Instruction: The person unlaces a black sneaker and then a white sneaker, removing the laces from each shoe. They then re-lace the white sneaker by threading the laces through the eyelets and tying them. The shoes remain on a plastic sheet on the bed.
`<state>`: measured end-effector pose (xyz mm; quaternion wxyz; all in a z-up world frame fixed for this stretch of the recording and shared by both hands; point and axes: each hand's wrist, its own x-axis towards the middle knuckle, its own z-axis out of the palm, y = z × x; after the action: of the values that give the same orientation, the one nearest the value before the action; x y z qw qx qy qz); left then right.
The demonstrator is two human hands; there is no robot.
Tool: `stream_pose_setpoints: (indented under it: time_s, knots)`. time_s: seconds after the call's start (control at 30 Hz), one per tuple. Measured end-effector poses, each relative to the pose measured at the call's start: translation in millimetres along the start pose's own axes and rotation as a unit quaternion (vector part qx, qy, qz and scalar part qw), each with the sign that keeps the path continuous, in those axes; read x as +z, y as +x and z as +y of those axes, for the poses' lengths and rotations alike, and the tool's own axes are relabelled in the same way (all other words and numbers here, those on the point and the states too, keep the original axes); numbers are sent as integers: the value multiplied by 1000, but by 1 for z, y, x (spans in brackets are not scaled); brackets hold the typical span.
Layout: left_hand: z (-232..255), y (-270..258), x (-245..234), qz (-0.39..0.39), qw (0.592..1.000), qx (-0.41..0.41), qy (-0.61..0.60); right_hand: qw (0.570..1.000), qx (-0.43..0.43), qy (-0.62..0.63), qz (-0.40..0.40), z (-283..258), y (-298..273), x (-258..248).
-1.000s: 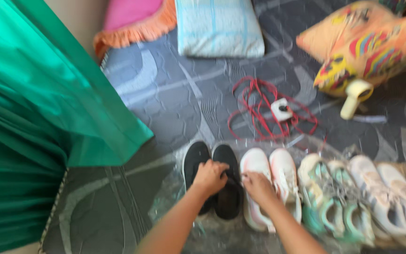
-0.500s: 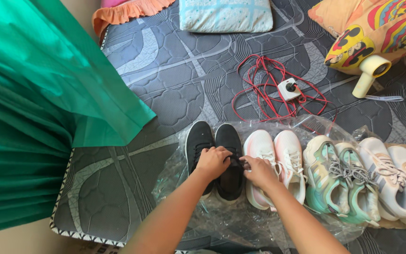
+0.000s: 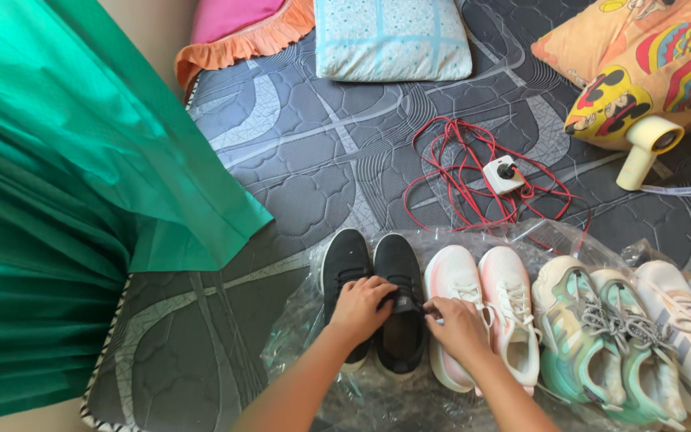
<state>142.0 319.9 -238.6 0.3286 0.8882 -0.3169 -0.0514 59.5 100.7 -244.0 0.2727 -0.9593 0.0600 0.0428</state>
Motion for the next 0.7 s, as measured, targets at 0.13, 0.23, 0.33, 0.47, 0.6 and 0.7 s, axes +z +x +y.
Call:
stream_pose_setpoints:
  time_s: [0.13,0.23,0.33,0.47,0.6,0.7]
  knots:
    - [3,12,-14,-86,994,-65,11,998,50,46,-21,-3,11,-8]
    - [-3,35,-21,-101,992,-75,7,996,57,74,-7,1,29,-10]
    - [-11,38,-14,-107,992,-60,15,994,27,109,-16,15,36,-7]
    - [-18,48,-16,-117,991,-55,17,991,36,123,-42,21,60,-6]
    - [-14,26,-13,-81,996,-39,2,984,5,173,-46,25,57,8]
    - [-11,12,-12,2,999,-16,-48,981,28,182,-52,32,47,17]
